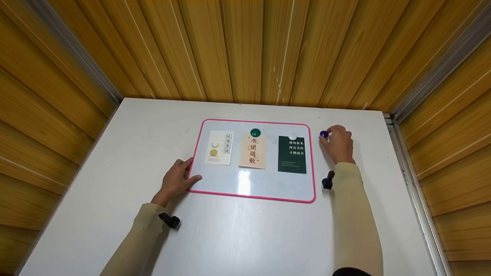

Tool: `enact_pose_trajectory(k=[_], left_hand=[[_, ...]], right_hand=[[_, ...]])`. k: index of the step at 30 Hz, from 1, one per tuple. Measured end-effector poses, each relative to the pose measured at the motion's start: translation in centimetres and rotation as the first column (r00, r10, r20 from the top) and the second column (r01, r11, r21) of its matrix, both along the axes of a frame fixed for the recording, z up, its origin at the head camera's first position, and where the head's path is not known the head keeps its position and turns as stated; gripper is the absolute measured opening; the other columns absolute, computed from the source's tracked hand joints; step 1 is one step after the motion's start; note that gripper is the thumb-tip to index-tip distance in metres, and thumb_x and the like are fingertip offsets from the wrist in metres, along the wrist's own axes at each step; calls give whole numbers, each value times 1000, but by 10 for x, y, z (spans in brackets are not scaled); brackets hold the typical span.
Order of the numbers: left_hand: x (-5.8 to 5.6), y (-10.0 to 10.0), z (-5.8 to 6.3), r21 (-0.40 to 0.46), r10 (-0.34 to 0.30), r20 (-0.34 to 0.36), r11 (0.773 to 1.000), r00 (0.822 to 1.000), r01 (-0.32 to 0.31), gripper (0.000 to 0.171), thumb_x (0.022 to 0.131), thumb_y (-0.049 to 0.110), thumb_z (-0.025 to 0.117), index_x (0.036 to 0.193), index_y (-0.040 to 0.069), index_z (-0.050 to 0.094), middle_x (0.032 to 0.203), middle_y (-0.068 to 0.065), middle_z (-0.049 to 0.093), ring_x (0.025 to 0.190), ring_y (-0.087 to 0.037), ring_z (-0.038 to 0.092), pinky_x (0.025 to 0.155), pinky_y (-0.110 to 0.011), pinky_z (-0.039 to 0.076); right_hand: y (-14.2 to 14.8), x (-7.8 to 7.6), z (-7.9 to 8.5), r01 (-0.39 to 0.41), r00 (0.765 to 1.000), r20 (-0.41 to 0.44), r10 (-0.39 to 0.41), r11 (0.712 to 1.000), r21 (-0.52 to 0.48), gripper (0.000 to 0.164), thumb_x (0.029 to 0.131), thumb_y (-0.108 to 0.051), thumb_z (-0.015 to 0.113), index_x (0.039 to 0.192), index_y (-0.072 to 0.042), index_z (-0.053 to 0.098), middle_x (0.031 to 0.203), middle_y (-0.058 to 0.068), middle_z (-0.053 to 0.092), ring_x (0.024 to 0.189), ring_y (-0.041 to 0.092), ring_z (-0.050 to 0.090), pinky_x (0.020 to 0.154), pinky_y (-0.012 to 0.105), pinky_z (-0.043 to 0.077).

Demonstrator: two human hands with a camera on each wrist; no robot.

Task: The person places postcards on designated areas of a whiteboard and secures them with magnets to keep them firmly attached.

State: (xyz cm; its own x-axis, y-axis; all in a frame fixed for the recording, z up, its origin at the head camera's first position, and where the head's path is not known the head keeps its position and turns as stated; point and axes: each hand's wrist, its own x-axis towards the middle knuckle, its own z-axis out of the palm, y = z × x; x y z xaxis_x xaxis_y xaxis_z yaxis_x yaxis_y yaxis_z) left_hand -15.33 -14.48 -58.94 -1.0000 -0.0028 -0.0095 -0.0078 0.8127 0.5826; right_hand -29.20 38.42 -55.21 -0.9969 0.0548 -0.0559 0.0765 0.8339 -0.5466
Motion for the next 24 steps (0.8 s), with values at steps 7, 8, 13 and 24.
enact_pose_trajectory(k=[7,8,13,24], left_hand=[[0,-1,0,-2,-13,-18,1000,1000,13,83,87,41,82,153,3,48,108,-10,55,87,-21,48,81,-37,46],[0,-1,0,-2,-14,-18,1000,1000,14,83,87,41,82,153,4,48,109,-10,55,87,-21,48,81,-37,46],[2,-1,1,2,-13,-20,1000,1000,13,83,87,41,82,153,4,48,108,-10,55,87,-21,48,81,-37,45],[1,0,1,9,-8,0,1000,1000,8,85,87,42,82,154,5,46,106,-8,54,86,-20,47,79,-35,44]], right_hand=[[-8,-3,2,-25,999,-32,25,1000,5,47,102,-29,65,133,4,54,155,32,34,141,53,27,116,65,22],[-9,-3,3,-27,999,-33,27,1000,3,47,102,-29,65,133,4,54,155,32,34,141,53,27,116,64,22],[-16,-5,7,-40,999,-36,40,999,1,46,102,-29,65,133,4,54,158,30,31,144,53,24,117,63,20],[-33,-11,12,-63,997,-32,63,998,-7,48,101,-30,67,134,2,55,162,27,27,146,51,21,117,64,20]])
